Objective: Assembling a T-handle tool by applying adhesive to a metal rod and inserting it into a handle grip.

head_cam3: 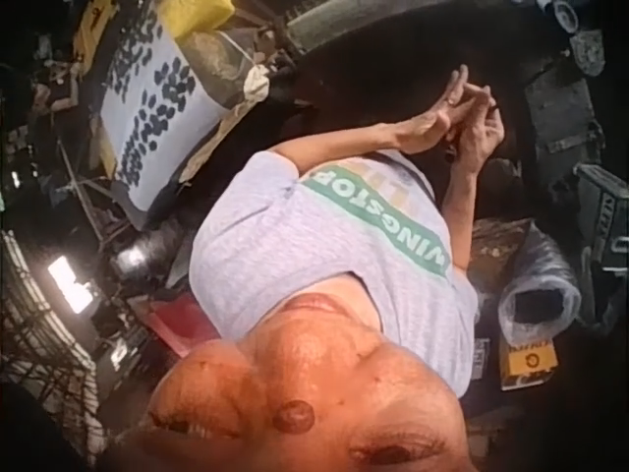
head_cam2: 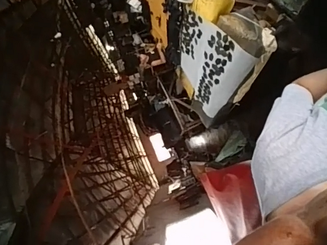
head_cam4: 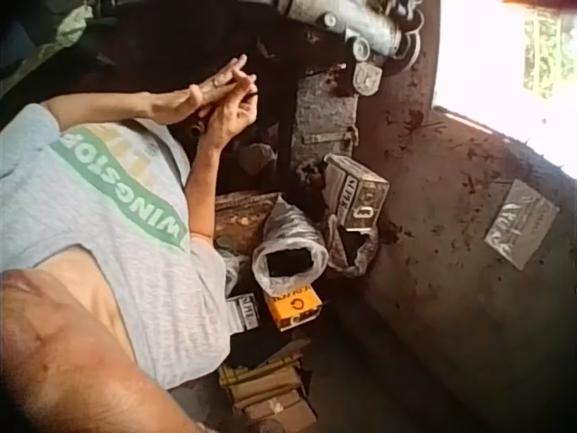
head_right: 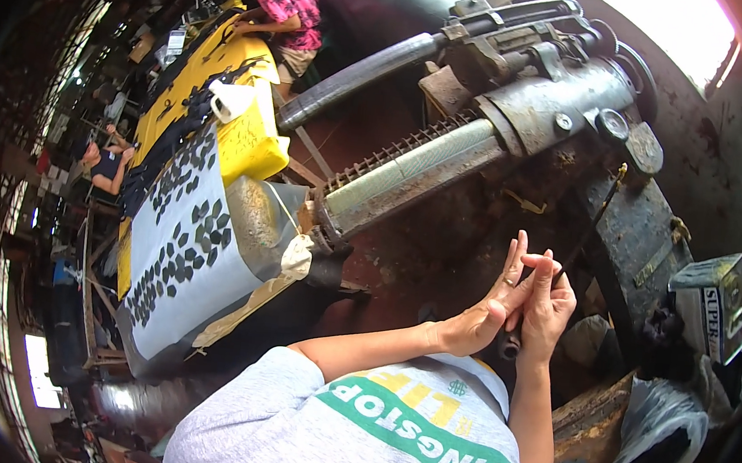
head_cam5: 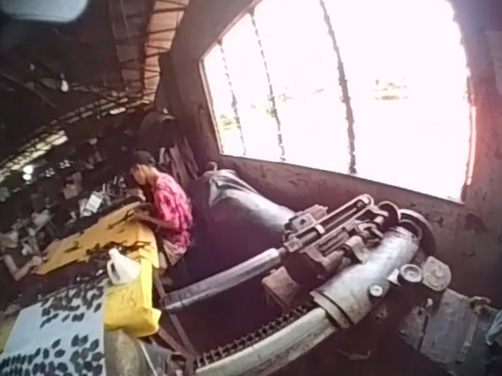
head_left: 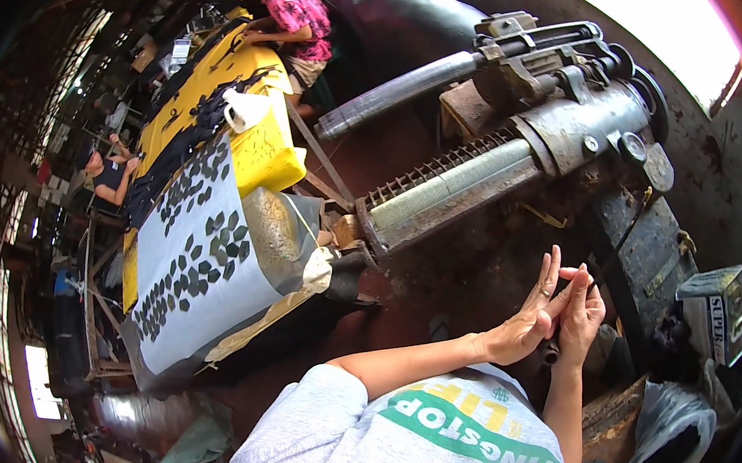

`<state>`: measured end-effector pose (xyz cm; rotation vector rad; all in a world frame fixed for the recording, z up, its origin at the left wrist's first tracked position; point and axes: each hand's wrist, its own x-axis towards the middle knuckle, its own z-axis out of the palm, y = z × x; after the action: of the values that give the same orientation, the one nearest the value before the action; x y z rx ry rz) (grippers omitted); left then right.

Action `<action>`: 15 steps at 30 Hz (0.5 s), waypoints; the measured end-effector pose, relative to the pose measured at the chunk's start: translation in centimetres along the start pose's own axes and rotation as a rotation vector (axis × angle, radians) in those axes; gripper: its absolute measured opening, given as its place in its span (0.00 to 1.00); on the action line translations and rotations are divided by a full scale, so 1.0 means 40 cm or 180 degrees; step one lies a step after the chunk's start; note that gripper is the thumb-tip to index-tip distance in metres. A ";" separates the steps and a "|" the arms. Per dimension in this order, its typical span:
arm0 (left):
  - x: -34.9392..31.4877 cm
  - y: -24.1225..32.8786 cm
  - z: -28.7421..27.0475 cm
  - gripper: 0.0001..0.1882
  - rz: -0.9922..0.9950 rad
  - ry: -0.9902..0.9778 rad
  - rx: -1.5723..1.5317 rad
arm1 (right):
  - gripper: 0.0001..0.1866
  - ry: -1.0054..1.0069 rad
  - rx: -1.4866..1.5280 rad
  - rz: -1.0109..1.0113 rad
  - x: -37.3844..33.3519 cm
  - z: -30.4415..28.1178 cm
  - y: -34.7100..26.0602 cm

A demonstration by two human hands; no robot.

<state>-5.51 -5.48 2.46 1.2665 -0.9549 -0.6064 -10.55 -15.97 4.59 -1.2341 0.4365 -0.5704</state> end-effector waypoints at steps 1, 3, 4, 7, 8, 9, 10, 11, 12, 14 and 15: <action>0.000 0.006 0.000 0.51 0.0029 0.0022 -0.0068 | 0.19 -0.0206 0.0122 0.0181 0.000 0.000 -0.013; 0.007 0.021 -0.011 0.51 -0.0026 0.0118 -0.0187 | 0.19 -0.0602 0.0160 0.0168 -0.004 0.010 -0.024; 0.013 0.028 -0.015 0.52 -0.0080 0.0157 -0.0335 | 0.19 -0.0552 0.0074 0.0124 -0.011 0.004 -0.011; 0.024 0.029 -0.021 0.54 0.0077 -0.0023 0.0085 | 0.16 -0.0428 0.0045 0.0078 -0.027 -0.006 -0.024; 0.030 0.032 -0.022 0.57 0.0068 -0.0089 0.0276 | 0.14 -0.0241 0.0096 0.0051 -0.031 -0.001 -0.031; 0.034 0.038 -0.019 0.60 0.0057 -0.0157 0.0465 | 0.14 -0.0271 0.0115 0.0024 -0.035 0.006 -0.055; 0.037 0.041 -0.013 0.60 0.0065 -0.0166 0.0462 | 0.15 0.0065 0.0181 -0.0115 -0.024 -0.006 -0.034; 0.039 0.045 -0.004 0.59 0.0137 -0.0305 0.0881 | 0.16 0.0409 0.0242 -0.0256 -0.014 -0.013 -0.022; 0.039 0.046 0.004 0.58 0.0215 -0.0450 0.1291 | 0.18 0.0697 0.0250 -0.0396 -0.013 -0.012 -0.011; 0.035 0.027 0.013 0.55 0.0271 -0.0415 0.1129 | 0.19 0.0531 0.0108 -0.0262 -0.020 -0.026 -0.023; 0.031 0.017 0.023 0.51 0.0302 -0.0359 0.0984 | 0.19 0.0346 -0.0016 -0.0100 -0.028 -0.047 -0.033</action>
<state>-5.74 -6.82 3.45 1.4612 -1.2304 -0.4715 -12.77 -16.97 5.34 -1.2205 0.5106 -0.6657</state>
